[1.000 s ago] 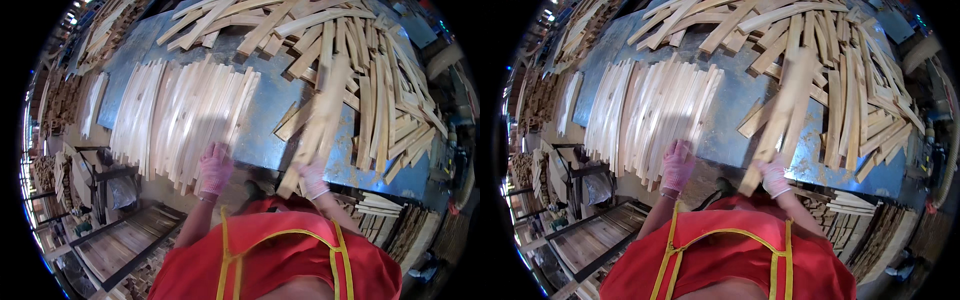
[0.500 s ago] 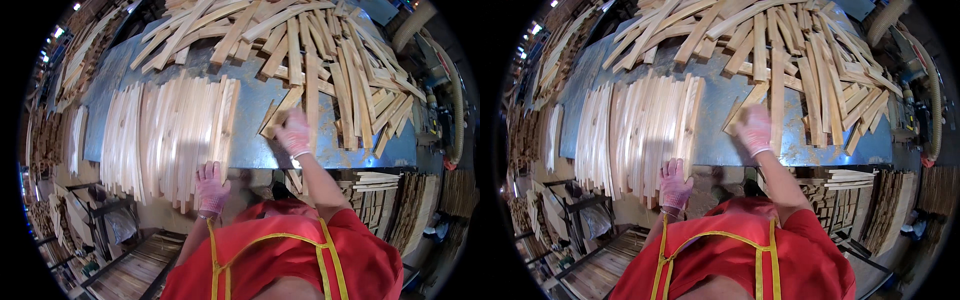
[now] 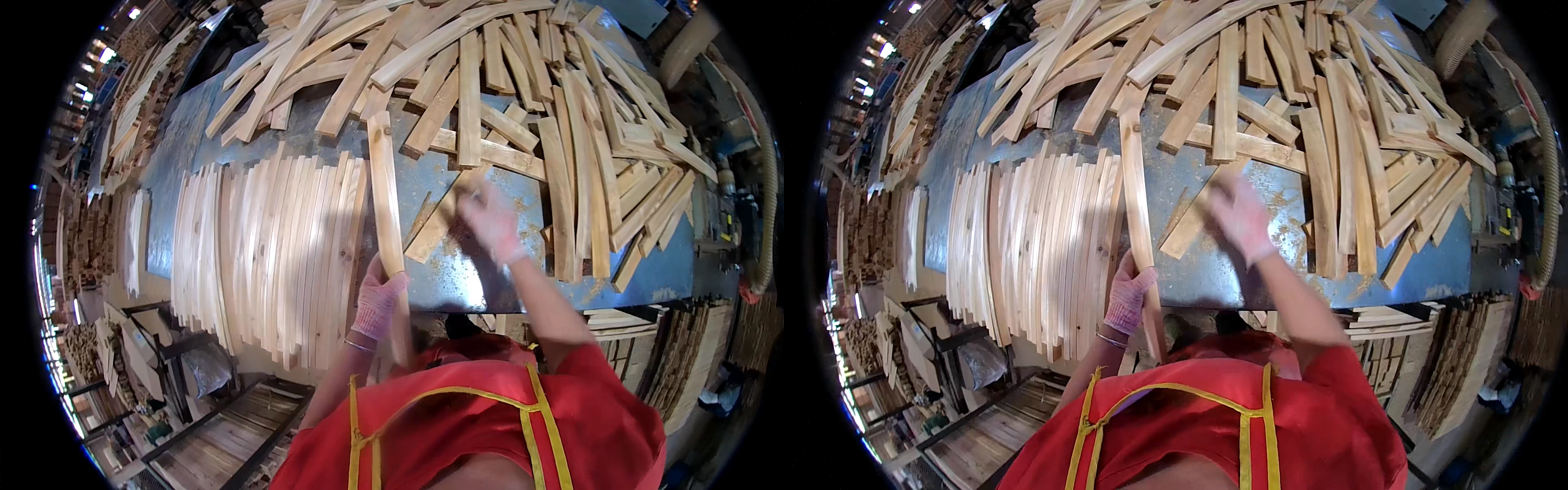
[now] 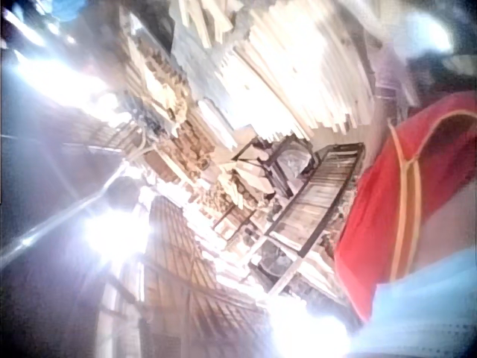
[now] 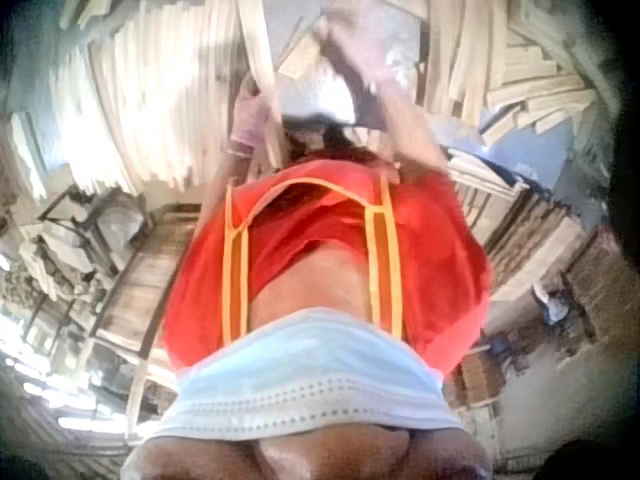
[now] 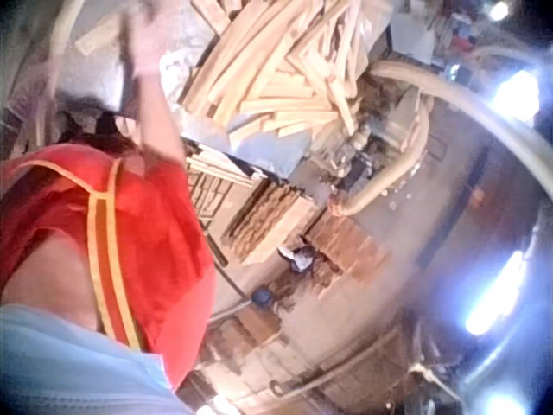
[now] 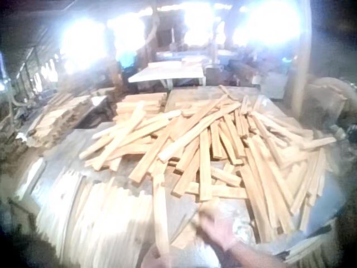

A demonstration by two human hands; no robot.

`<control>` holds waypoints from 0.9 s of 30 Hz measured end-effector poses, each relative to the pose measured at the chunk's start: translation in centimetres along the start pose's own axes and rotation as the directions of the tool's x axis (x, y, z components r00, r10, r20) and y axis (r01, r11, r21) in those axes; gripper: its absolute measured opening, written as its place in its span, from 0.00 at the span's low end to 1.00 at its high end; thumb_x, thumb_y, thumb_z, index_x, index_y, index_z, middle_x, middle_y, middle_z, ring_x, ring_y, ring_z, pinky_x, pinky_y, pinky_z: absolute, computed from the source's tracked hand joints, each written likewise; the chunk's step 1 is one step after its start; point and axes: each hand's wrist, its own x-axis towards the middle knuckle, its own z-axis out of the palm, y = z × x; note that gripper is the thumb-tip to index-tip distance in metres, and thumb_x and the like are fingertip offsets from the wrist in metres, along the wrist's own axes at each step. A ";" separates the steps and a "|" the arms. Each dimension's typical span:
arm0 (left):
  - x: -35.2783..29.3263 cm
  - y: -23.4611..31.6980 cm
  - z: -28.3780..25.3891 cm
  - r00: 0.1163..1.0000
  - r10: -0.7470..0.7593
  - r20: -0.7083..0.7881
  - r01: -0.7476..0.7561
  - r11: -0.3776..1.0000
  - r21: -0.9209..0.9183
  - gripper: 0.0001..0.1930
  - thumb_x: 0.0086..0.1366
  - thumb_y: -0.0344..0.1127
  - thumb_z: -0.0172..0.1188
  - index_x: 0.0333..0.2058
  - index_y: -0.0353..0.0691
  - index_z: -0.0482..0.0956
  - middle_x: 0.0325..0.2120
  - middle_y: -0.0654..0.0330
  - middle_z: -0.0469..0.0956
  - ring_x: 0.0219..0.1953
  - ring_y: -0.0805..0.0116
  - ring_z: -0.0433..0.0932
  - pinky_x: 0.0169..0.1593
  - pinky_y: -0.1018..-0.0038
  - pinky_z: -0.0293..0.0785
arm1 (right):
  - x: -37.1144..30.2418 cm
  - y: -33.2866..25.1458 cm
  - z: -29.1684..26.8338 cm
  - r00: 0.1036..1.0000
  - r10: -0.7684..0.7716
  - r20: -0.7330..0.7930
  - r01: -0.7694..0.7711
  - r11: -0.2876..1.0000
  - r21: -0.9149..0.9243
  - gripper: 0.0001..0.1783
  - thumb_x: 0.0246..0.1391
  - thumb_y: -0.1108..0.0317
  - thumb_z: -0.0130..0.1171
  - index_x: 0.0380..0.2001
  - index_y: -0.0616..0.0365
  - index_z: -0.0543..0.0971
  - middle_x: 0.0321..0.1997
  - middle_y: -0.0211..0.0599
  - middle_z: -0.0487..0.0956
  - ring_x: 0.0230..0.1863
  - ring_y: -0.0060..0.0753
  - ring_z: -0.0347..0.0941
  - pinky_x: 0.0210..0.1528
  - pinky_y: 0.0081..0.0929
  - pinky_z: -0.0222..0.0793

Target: The person picks up individual wooden planks from a large pile on a metal table and stacks them neatly into a separate pile. The person wears pink gloves and a red shirt while performing this repetitive sorting task in a workshop environment.

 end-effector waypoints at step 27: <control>-2.2 -0.7 -1.3 0.993 0.114 0.020 -0.105 0.821 0.561 0.32 0.60 0.31 0.66 0.65 0.35 0.74 0.66 0.44 0.73 0.61 0.49 0.80 0.63 0.63 0.76 | -3.3 2.5 6.5 0.690 -0.683 0.241 0.673 0.482 -0.561 0.28 0.57 0.61 0.65 0.62 0.47 0.78 0.52 0.38 0.84 0.61 0.49 0.75 0.63 0.50 0.68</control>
